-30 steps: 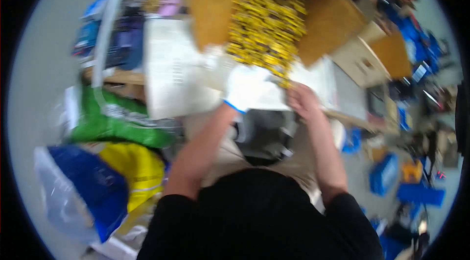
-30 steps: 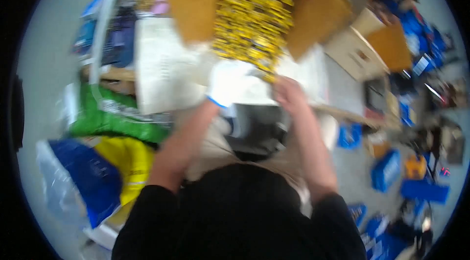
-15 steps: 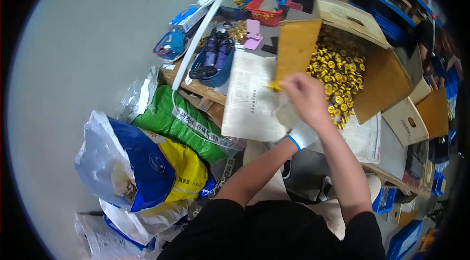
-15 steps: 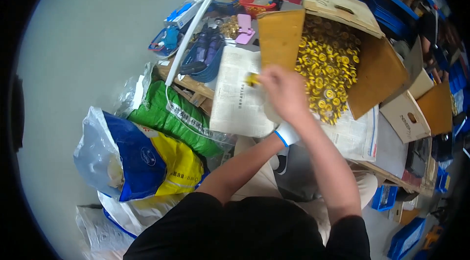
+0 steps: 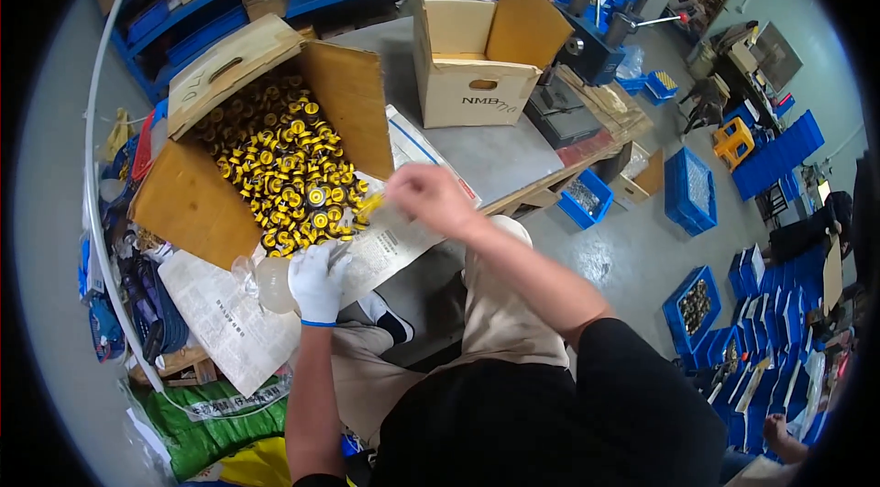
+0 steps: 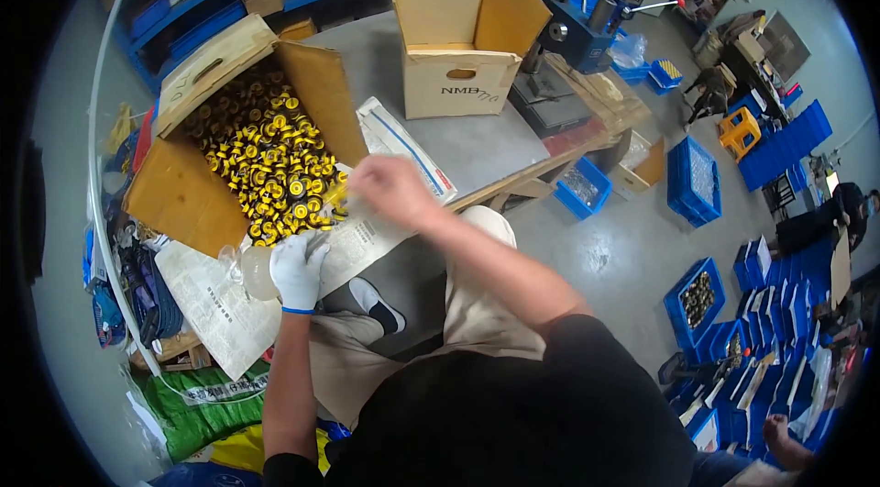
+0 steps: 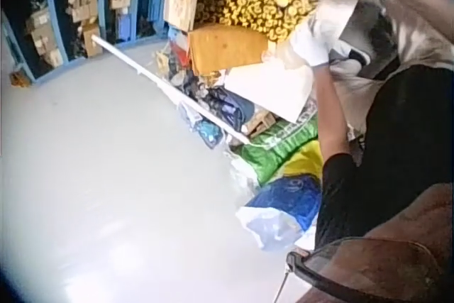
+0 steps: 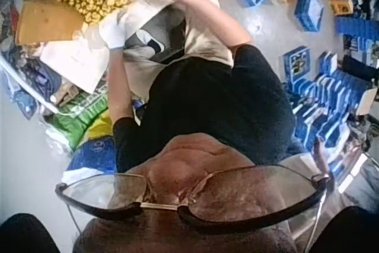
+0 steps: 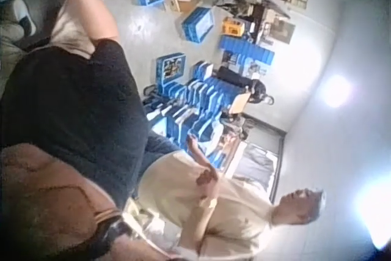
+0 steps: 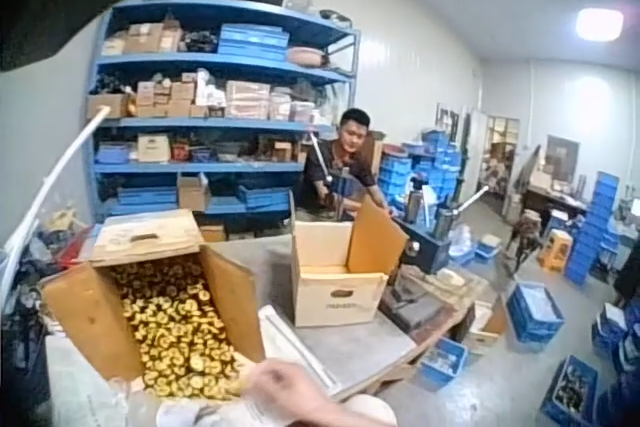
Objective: Sorting and inspecting small yellow and black components at a workbench in a factory.
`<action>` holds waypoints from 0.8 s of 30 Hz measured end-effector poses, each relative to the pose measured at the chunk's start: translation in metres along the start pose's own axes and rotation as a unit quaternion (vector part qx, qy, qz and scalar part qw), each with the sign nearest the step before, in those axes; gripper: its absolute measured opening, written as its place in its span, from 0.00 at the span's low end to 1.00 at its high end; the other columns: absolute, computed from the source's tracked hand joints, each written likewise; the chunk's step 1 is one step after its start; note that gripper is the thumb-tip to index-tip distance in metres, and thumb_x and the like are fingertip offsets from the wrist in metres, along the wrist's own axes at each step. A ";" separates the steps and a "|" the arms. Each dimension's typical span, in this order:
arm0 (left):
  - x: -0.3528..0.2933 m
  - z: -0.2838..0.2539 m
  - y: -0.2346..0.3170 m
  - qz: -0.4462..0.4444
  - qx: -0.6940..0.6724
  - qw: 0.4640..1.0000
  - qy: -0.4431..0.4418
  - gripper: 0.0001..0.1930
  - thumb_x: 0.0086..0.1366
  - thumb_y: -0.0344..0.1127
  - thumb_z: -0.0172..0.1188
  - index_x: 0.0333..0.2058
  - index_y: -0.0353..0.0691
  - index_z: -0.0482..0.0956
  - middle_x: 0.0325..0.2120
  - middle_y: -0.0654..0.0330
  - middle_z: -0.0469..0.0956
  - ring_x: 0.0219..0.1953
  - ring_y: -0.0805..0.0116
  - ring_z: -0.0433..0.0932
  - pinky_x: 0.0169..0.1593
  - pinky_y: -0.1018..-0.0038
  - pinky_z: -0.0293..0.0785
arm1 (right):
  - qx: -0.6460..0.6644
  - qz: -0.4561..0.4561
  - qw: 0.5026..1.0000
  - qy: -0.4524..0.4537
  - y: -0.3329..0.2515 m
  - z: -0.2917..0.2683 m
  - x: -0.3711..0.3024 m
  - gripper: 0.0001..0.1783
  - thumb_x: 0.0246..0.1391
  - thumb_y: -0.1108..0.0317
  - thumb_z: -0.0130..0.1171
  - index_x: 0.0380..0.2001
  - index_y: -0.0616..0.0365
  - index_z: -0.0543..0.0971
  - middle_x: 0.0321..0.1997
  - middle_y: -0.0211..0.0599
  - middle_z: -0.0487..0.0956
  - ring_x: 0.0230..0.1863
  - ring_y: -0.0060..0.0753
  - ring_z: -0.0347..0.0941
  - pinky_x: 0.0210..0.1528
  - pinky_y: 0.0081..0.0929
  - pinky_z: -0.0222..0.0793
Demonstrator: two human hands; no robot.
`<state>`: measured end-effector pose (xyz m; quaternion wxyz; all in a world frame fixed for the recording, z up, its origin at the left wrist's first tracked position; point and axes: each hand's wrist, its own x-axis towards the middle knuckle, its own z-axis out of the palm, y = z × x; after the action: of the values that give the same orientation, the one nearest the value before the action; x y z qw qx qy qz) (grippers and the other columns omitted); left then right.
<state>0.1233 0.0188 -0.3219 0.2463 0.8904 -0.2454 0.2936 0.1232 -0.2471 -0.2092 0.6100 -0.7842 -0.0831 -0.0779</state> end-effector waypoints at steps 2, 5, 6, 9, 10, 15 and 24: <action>0.002 0.001 0.003 -0.009 0.013 0.999 -0.028 0.16 0.57 0.42 0.73 0.41 0.43 0.84 0.34 0.58 0.82 0.38 0.56 0.80 0.47 0.63 0.72 | -0.018 0.075 0.994 0.072 0.019 -0.064 0.009 0.07 0.64 0.68 0.62 0.34 0.57 0.85 0.27 0.26 0.82 0.26 0.16 0.76 0.29 0.22 0.74; 0.002 0.006 0.003 -0.020 0.009 0.999 -0.026 0.17 0.56 0.43 0.73 0.42 0.44 0.84 0.35 0.58 0.81 0.40 0.55 0.80 0.50 0.63 0.71 | -0.104 -0.004 0.967 0.230 0.035 -0.140 0.055 0.11 0.62 0.62 0.65 0.32 0.59 0.85 0.24 0.33 0.83 0.24 0.22 0.78 0.29 0.26 0.73; 0.002 0.006 0.004 -0.020 0.013 0.999 -0.028 0.17 0.56 0.43 0.73 0.42 0.44 0.84 0.35 0.58 0.81 0.40 0.55 0.80 0.50 0.63 0.71 | -0.165 -0.007 0.944 0.286 0.033 -0.158 0.075 0.13 0.61 0.60 0.66 0.31 0.59 0.85 0.25 0.38 0.83 0.24 0.27 0.80 0.29 0.29 0.74; 0.002 0.005 0.005 -0.030 0.016 0.999 -0.038 0.17 0.57 0.43 0.73 0.42 0.44 0.84 0.34 0.58 0.81 0.40 0.55 0.80 0.50 0.63 0.71 | -0.257 -0.094 0.895 0.352 0.035 -0.192 0.140 0.15 0.58 0.57 0.66 0.30 0.59 0.85 0.28 0.47 0.84 0.28 0.42 0.83 0.33 0.39 0.76; 0.005 0.001 0.007 -0.029 0.026 0.998 -0.042 0.17 0.57 0.44 0.73 0.42 0.44 0.84 0.34 0.57 0.81 0.40 0.55 0.80 0.49 0.63 0.71 | -0.318 -0.115 0.869 0.362 0.034 -0.198 0.157 0.14 0.59 0.57 0.65 0.30 0.57 0.86 0.30 0.49 0.85 0.32 0.48 0.83 0.35 0.43 0.77; 0.004 0.004 0.008 -0.042 0.030 0.997 -0.055 0.16 0.57 0.44 0.73 0.41 0.45 0.84 0.33 0.58 0.81 0.38 0.55 0.79 0.48 0.63 0.72 | -0.462 -0.067 0.832 0.300 0.060 -0.199 0.209 0.12 0.54 0.59 0.65 0.32 0.56 0.87 0.32 0.50 0.85 0.37 0.55 0.83 0.42 0.49 0.79; 0.005 0.002 0.008 -0.040 0.034 0.998 -0.040 0.15 0.56 0.43 0.74 0.39 0.45 0.84 0.31 0.59 0.80 0.37 0.56 0.79 0.47 0.63 0.72 | -0.585 0.030 0.810 -0.021 0.062 -0.218 0.231 0.13 0.49 0.62 0.62 0.35 0.55 0.89 0.42 0.51 0.86 0.44 0.53 0.83 0.49 0.43 0.79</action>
<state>0.1231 0.0104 -0.3182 0.2174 0.9186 -0.2091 0.2554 0.3578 -0.4651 -0.1633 0.0363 -0.9963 -0.0105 -0.0771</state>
